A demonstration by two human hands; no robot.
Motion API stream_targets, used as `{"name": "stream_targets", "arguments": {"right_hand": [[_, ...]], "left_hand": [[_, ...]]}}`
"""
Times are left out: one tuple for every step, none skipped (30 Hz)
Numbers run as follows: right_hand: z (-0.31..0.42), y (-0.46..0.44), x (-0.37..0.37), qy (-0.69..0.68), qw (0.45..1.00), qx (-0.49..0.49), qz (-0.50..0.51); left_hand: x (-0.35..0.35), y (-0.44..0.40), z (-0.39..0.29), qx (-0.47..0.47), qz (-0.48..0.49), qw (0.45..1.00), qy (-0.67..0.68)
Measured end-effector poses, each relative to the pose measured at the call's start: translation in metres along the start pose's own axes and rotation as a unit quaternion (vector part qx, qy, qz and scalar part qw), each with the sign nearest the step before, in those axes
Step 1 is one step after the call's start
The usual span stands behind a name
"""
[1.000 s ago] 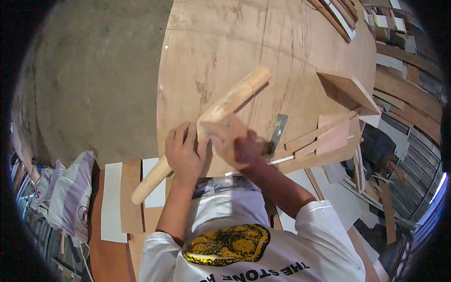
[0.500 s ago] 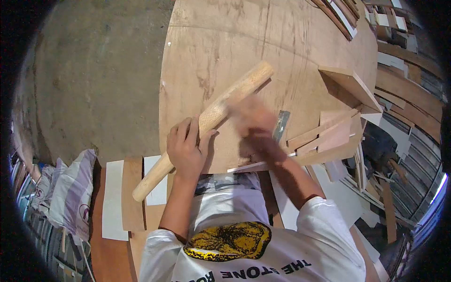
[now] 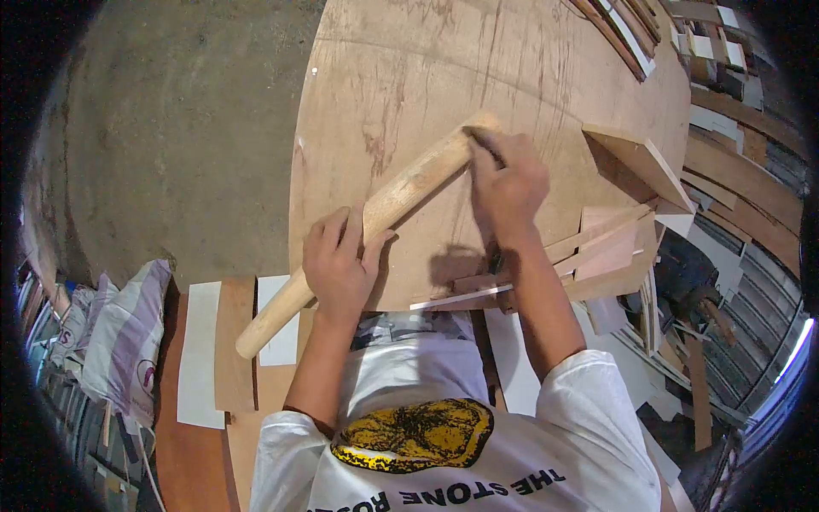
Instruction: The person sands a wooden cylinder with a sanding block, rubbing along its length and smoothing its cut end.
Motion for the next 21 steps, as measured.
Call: {"name": "stream_targets", "arguments": {"right_hand": [[0.003,0.002,0.003,0.012,1.000,0.006,-0.009],[0.009,0.009,0.010,0.024,0.999,0.013,-0.016],[0.016,0.018,0.016,0.038,0.999,0.021,-0.021],[0.030,0.034,0.027,-0.007,1.000,0.002,0.023],[0.047,0.056,0.038,-0.052,0.996,-0.016,0.068],[0.059,0.068,0.041,-0.095,0.989,-0.030,0.112],[0.058,0.064,0.037,-0.072,0.988,-0.032,0.135],[0.052,0.052,0.030,-0.047,0.986,-0.036,0.157],[0.045,0.042,0.023,-0.024,0.982,-0.037,0.182],[0.031,0.028,0.016,-0.028,0.994,-0.035,0.102],[0.014,0.011,0.012,-0.032,0.999,-0.034,0.021],[0.007,0.002,0.009,-0.037,0.997,-0.032,-0.061],[0.007,0.006,0.011,-0.020,0.997,-0.020,-0.068],[0.010,0.010,0.014,-0.001,0.997,-0.007,-0.075],[0.013,0.013,0.015,0.020,0.996,0.005,-0.084],[0.022,0.023,0.021,0.004,0.999,-0.023,-0.027],[0.035,0.040,0.029,-0.015,0.998,-0.053,0.030],[0.044,0.050,0.033,-0.035,0.992,-0.080,0.087],[0.043,0.048,0.031,-0.022,0.991,-0.063,0.119],[0.042,0.041,0.025,-0.008,0.988,-0.046,0.148],[0.036,0.034,0.019,0.007,0.984,-0.029,0.174]], "left_hand": [[0.003,0.000,0.001,0.007,-0.005,1.000,-0.004],[0.004,0.001,0.001,0.012,-0.008,1.000,-0.007],[0.003,0.000,0.002,0.006,-0.003,1.000,0.001],[0.003,0.000,0.002,-0.002,0.002,1.000,0.008],[0.003,0.001,0.003,-0.009,0.008,1.000,0.015],[0.001,0.004,0.004,-0.004,0.007,1.000,0.007],[0.002,0.005,0.005,0.003,0.002,1.000,0.000],[0.006,0.003,0.005,0.010,-0.005,1.000,-0.006],[0.006,0.001,0.003,0.004,0.000,1.000,-0.002],[0.004,0.001,0.002,-0.004,0.005,1.000,0.001],[0.003,0.001,0.002,-0.013,0.010,1.000,0.003],[0.004,0.001,0.002,-0.012,0.005,1.000,-0.002],[0.004,0.003,0.002,-0.010,0.002,1.000,-0.007],[0.005,0.004,0.001,-0.007,-0.001,1.000,-0.009],[0.006,0.005,0.000,-0.009,0.006,1.000,-0.008],[0.005,0.004,-0.001,-0.013,0.011,1.000,-0.008],[0.005,0.003,0.000,-0.018,0.014,1.000,-0.010],[0.004,0.003,-0.001,-0.008,0.005,1.000,-0.011],[0.003,0.004,-0.001,0.002,-0.004,1.000,-0.012],[0.002,0.003,0.000,0.015,-0.015,1.000,-0.012],[0.005,0.002,0.001,0.012,-0.012,1.000,-0.011]]}}
Point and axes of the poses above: each hand's wrist, its own y-axis away from the middle knuckle, its own x-axis out of the palm, z = x × y, the point moved 3 cm from there along -y, towards the middle knuckle, and after that the axes turned 8 degrees about -y, right-handed, at the moved point
